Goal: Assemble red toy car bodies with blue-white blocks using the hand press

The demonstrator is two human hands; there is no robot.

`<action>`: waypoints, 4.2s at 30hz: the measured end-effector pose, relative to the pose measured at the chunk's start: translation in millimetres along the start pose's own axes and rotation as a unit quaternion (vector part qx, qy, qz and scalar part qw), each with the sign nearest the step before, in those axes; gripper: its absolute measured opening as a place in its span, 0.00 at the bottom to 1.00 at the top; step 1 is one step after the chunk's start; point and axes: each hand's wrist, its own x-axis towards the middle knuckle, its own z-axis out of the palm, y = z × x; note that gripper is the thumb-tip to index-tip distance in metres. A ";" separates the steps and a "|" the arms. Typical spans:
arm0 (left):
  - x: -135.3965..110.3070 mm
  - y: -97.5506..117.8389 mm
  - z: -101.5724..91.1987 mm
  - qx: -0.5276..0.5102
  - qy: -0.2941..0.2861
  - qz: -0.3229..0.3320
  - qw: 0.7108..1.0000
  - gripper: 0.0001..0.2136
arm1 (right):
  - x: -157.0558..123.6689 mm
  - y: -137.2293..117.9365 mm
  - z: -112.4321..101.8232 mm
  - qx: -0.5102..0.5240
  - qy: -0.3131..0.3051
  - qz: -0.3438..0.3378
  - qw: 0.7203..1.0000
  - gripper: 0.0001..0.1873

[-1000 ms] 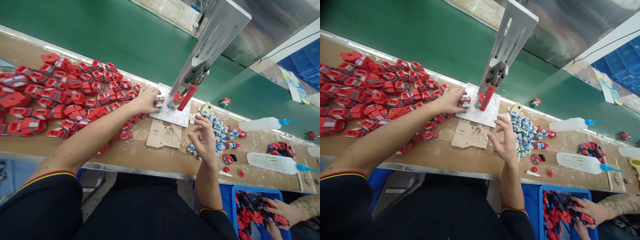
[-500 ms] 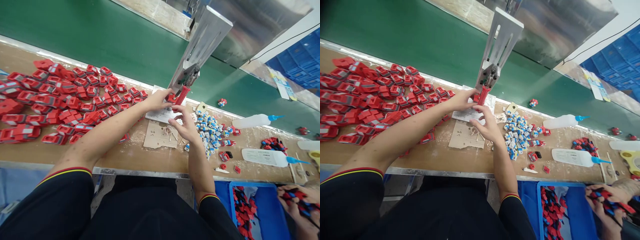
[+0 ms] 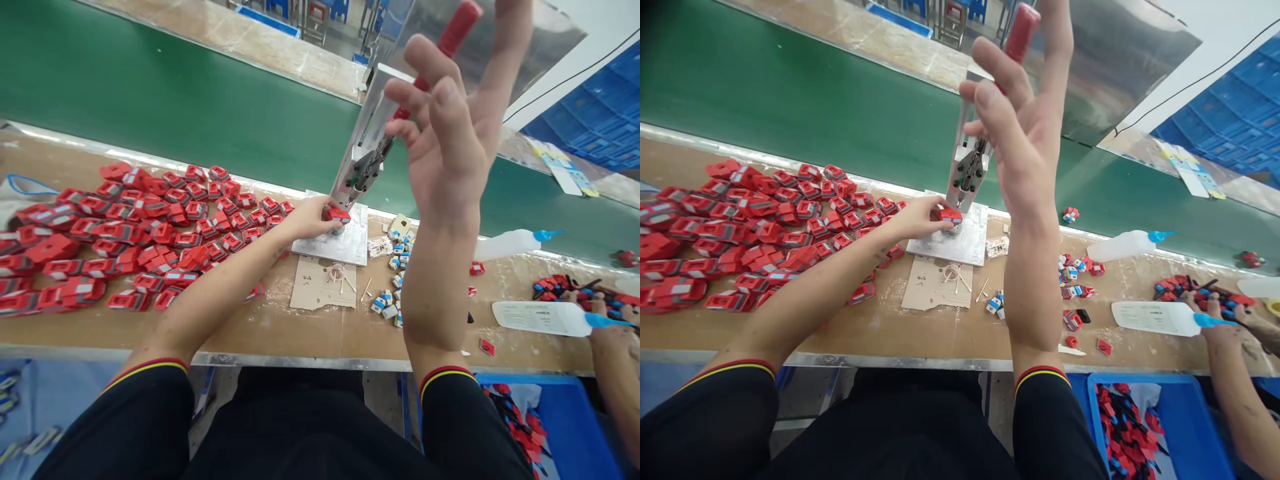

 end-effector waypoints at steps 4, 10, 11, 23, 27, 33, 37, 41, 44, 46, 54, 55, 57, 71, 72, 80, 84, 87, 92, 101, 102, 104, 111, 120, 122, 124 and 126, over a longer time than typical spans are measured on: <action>-35.0 9.3 -16.8 -0.195 -0.075 -0.036 0.977 0.14 | -9.5 22.4 -6.9 0.035 0.037 -0.049 0.997 0.27; -82.5 28.9 -20.0 -0.381 -0.089 -0.023 0.920 0.15 | -124.4 66.5 11.0 -0.030 0.019 0.033 0.999 0.23; -85.0 32.4 -18.0 -0.388 -0.096 -0.022 0.917 0.15 | -140.5 70.0 16.0 -0.014 0.008 0.067 0.998 0.23; -87.3 58.6 3.9 -0.315 -0.119 0.030 0.941 0.13 | -197.1 81.7 37.6 0.046 0.023 0.067 0.996 0.35; -107.4 64.0 8.1 -0.254 -0.076 0.093 0.960 0.21 | -198.0 73.6 36.9 0.050 0.029 0.015 0.998 0.28; -128.4 61.7 20.2 -0.077 0.086 0.327 0.938 0.26 | -205.7 58.2 39.7 0.050 0.064 0.008 0.997 0.30; -130.2 58.9 27.9 -0.070 0.136 0.374 0.915 0.27 | -208.6 48.5 39.9 0.046 0.047 0.001 0.998 0.32; -131.7 58.0 33.1 -0.075 0.158 0.386 0.906 0.26 | -207.4 43.6 39.8 0.052 0.050 -0.015 0.997 0.31; -132.9 58.7 34.9 -0.073 0.171 0.389 0.902 0.26 | -207.1 44.2 41.6 0.050 0.058 -0.019 0.997 0.30; -133.9 59.7 35.2 -0.070 0.176 0.386 0.903 0.26 | -207.8 45.7 43.5 0.052 0.058 -0.019 0.997 0.30; -138.9 64.8 34.7 -0.046 0.181 0.378 0.907 0.25 | -213.2 46.9 47.7 0.069 0.068 0.002 0.995 0.29; -139.1 65.0 34.8 -0.045 0.180 0.378 0.907 0.25 | -214.0 46.7 47.8 0.068 0.069 0.003 0.995 0.29; -139.0 65.0 35.0 -0.045 0.179 0.377 0.908 0.25 | -215.6 47.7 48.0 0.069 0.071 0.006 0.995 0.28; -124.4 19.5 43.6 -0.206 0.190 0.227 0.933 0.21 | -194.4 88.2 32.0 -0.010 0.038 0.139 0.989 0.26; -124.1 17.5 41.8 -0.236 0.195 0.222 0.926 0.21 | -185.2 97.7 30.3 -0.024 0.060 0.155 0.986 0.24; -140.6 14.1 30.8 -0.287 0.212 0.223 0.907 0.22 | -110.4 188.8 36.6 -0.039 0.074 0.242 0.967 0.29; -149.8 10.3 26.7 -0.282 0.209 0.218 0.911 0.22 | -101.6 194.6 41.0 -0.012 0.079 0.239 0.968 0.24; -152.0 9.3 23.2 -0.286 0.212 0.198 0.913 0.22 | -99.0 192.5 42.4 -0.006 0.074 0.235 0.969 0.20; -152.2 9.8 23.1 -0.290 0.217 0.187 0.913 0.22 | -95.7 191.1 45.1 -0.007 0.070 0.231 0.970 0.22; -151.8 12.2 26.0 -0.301 0.221 0.218 0.902 0.22 | -93.0 189.8 50.7 -0.033 0.124 0.211 0.969 0.14; -151.8 12.7 25.6 -0.300 0.223 0.215 0.902 0.22 | -92.5 189.3 51.3 -0.039 0.128 0.209 0.969 0.15; -152.0 13.3 24.8 -0.299 0.223 0.212 0.903 0.22 | -91.4 188.5 53.1 -0.051 0.138 0.204 0.968 0.16; -154.2 13.5 23.5 -0.285 0.226 0.193 0.911 0.22 | -89.8 190.1 61.5 -0.082 0.170 0.203 0.961 0.20; -154.5 11.9 24.4 -0.294 0.231 0.209 0.904 0.22 | -99.1 187.9 55.5 -0.065 0.140 0.213 0.965 0.20; -155.1 11.6 24.4 -0.293 0.228 0.202 0.906 0.22 | -99.8 188.3 55.3 -0.070 0.131 0.206 0.967 0.19; -155.3 10.9 24.4 -0.296 0.225 0.190 0.909 0.22 | -99.4 189.9 56.2 -0.084 0.130 0.198 0.968 0.18; -154.2 9.3 24.4 -0.301 0.220 0.174 0.911 0.23 | -98.7 191.9 57.6 -0.097 0.138 0.196 0.966 0.17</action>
